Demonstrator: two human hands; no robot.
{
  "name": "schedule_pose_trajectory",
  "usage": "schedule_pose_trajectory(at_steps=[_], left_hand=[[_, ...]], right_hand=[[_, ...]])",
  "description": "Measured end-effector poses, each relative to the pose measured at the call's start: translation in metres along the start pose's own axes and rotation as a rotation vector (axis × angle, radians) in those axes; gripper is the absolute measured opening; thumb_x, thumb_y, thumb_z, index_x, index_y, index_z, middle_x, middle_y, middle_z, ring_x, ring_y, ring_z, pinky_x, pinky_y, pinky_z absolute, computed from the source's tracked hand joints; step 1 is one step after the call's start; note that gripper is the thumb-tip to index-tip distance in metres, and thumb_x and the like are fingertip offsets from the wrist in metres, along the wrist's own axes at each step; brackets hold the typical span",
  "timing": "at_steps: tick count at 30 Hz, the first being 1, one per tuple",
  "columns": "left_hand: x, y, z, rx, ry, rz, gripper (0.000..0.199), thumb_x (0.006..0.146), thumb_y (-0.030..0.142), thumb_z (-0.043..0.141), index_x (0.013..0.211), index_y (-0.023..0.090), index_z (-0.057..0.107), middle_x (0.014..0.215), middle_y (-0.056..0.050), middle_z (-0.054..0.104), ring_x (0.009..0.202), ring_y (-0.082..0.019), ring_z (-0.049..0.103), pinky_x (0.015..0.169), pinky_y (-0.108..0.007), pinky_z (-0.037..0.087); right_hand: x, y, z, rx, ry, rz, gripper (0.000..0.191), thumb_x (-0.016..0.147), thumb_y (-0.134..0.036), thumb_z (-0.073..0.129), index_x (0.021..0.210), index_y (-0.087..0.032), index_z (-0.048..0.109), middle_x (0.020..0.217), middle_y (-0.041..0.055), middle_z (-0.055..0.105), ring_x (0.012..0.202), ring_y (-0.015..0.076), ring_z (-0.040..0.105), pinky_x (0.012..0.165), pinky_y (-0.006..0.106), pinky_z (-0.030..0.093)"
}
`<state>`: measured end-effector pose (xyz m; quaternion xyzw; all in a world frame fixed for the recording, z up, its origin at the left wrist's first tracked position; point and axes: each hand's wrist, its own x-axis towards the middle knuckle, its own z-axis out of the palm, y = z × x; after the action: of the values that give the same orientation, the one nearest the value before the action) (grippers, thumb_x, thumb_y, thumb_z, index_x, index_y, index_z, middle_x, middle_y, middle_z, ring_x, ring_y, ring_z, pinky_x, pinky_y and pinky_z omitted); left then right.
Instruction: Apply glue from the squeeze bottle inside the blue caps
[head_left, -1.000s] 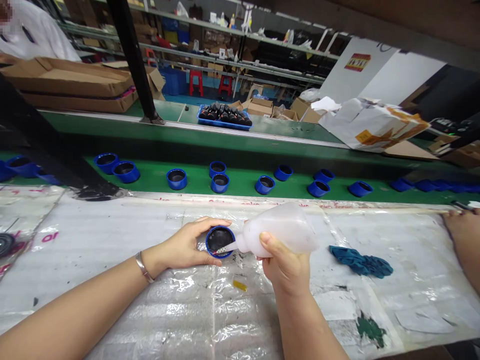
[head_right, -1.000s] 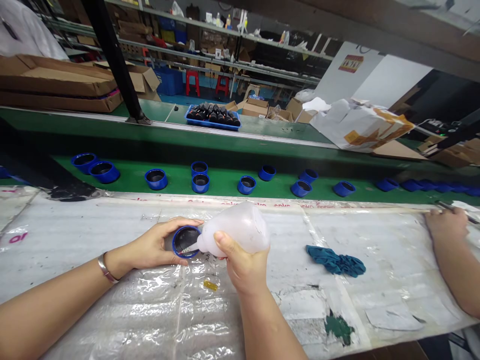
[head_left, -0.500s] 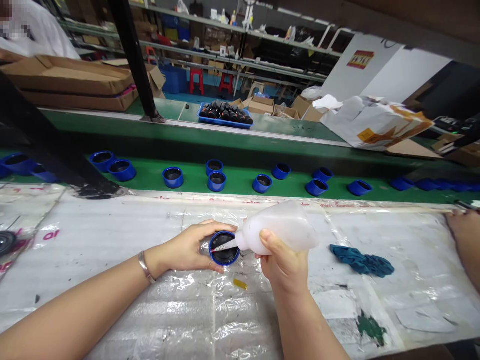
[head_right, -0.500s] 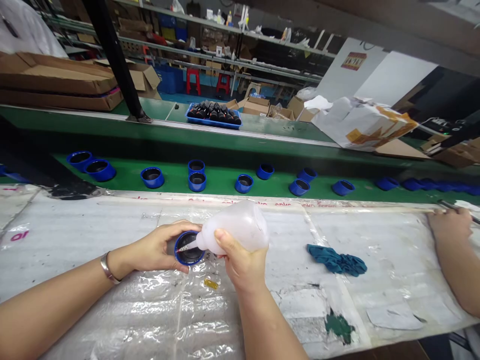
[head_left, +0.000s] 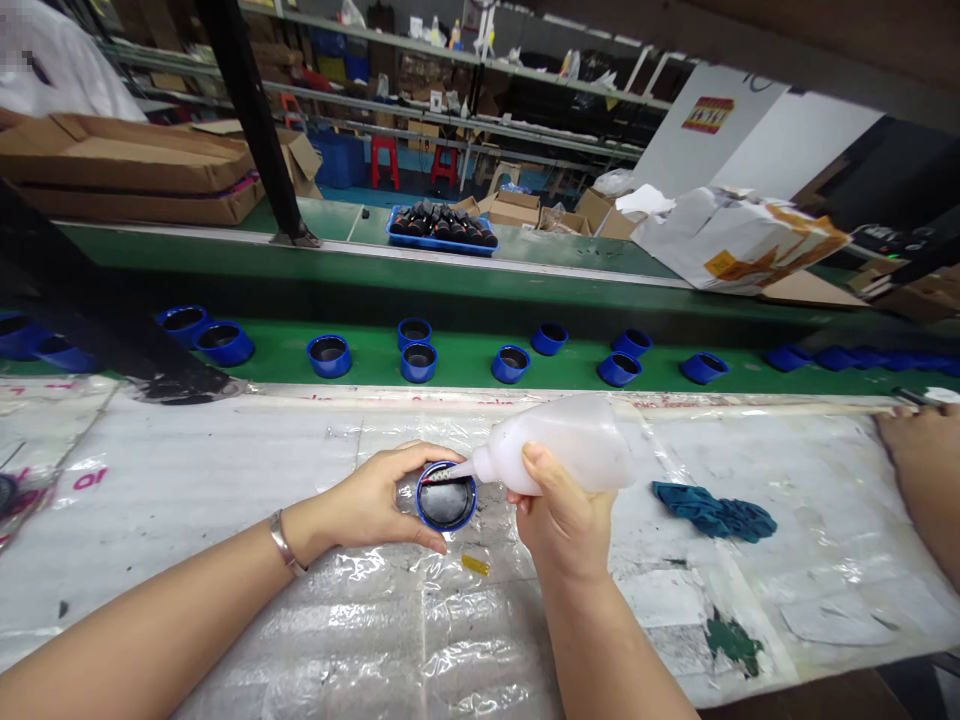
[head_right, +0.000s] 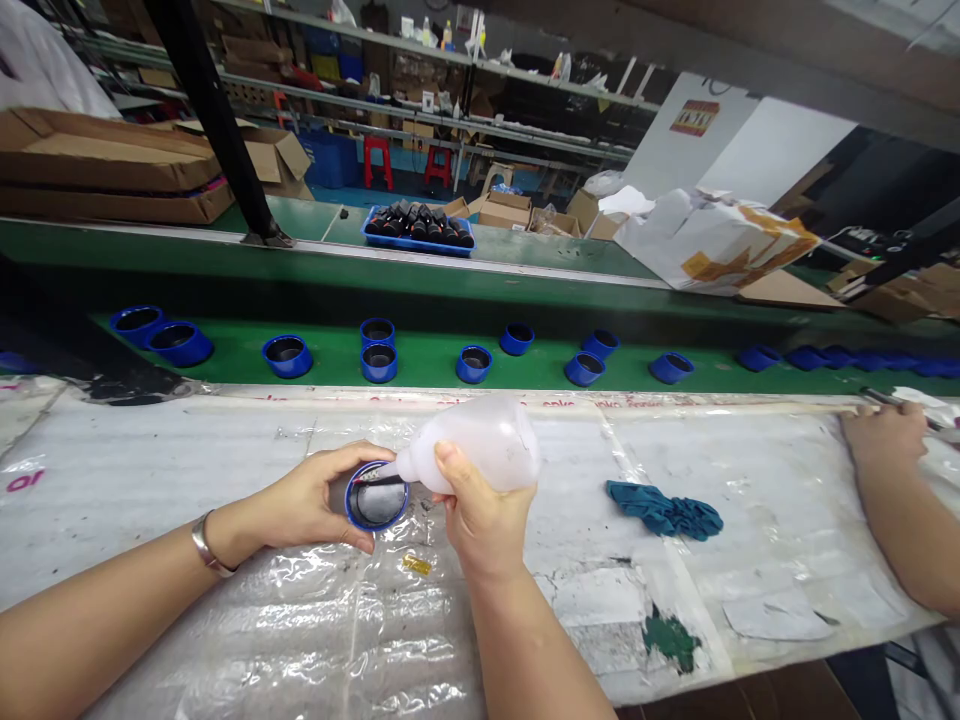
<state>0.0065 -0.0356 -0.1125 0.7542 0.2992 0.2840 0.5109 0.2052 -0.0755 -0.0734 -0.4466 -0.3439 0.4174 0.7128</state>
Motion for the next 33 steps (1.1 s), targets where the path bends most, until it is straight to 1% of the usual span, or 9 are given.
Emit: schedule_pose_trajectory(at_steps=[3,9,11,16,21,27,33], left_hand=[[0.0,0.002,0.001,-0.04,0.02,-0.033,0.079,0.059,0.045,0.099,0.128,0.025,0.066,0.122,-0.008,0.071,0.111,-0.029,0.068,0.102,-0.044,0.052],[0.0,0.005,0.002,-0.039,0.053,-0.078,0.076,0.054,0.046,0.101,0.117,0.023,0.063,0.11,-0.005,0.07,0.101,-0.027,0.065,0.093,-0.041,0.051],[0.0,0.005,0.002,-0.05,0.062,-0.102,0.077,0.053,0.045,0.101,0.115,0.023,0.062,0.108,-0.004,0.07,0.098,-0.026,0.064,0.089,-0.04,0.051],[-0.001,0.005,0.003,-0.058,0.066,-0.134,0.077,0.052,0.045,0.102,0.112,0.022,0.059,0.106,-0.004,0.069,0.096,-0.025,0.063,0.087,-0.039,0.05],[-0.001,0.002,0.001,-0.054,0.081,-0.132,0.078,0.051,0.048,0.101,0.111,0.022,0.059,0.104,-0.004,0.07,0.094,-0.025,0.064,0.085,-0.038,0.051],[-0.002,0.002,-0.004,-0.048,0.109,-0.119,0.077,0.052,0.048,0.101,0.111,0.022,0.058,0.106,-0.006,0.071,0.096,-0.026,0.066,0.085,-0.039,0.053],[-0.003,0.005,-0.012,0.053,0.211,-0.049,0.073,0.056,0.044,0.1,0.113,0.023,0.06,0.109,-0.006,0.07,0.098,-0.026,0.069,0.088,-0.039,0.056]], right_hand=[[0.0,0.0,0.001,0.006,0.045,-0.011,0.028,0.067,-0.036,0.089,0.068,-0.019,0.067,0.056,-0.0026,0.06,0.039,0.0088,0.048,0.032,0.02,0.037],[0.001,0.0,0.001,0.02,0.137,-0.037,0.031,0.065,-0.037,0.091,0.074,-0.02,0.067,0.057,-0.0037,0.061,0.038,0.0096,0.051,0.031,0.02,0.037],[0.001,0.0,0.001,0.03,0.154,-0.048,0.032,0.064,-0.036,0.092,0.076,-0.02,0.067,0.058,-0.0039,0.062,0.037,0.0094,0.051,0.031,0.021,0.038],[0.0,0.002,-0.001,-0.006,0.163,-0.064,0.033,0.066,-0.037,0.091,0.076,-0.019,0.066,0.058,-0.0032,0.062,0.037,0.0108,0.052,0.031,0.023,0.038],[0.003,0.0,-0.004,-0.056,0.172,-0.076,0.03,0.068,-0.038,0.089,0.073,-0.019,0.065,0.056,-0.0027,0.06,0.037,0.0108,0.051,0.03,0.023,0.036],[0.009,-0.005,-0.008,-0.033,0.21,-0.069,0.033,0.064,-0.036,0.09,0.065,-0.018,0.062,0.053,-0.0033,0.056,0.037,0.0104,0.05,0.031,0.022,0.036],[0.019,-0.006,-0.009,0.019,0.24,-0.058,0.036,0.064,-0.038,0.087,0.082,-0.016,0.064,0.066,-0.0016,0.063,0.04,0.0088,0.05,0.03,0.02,0.032]])
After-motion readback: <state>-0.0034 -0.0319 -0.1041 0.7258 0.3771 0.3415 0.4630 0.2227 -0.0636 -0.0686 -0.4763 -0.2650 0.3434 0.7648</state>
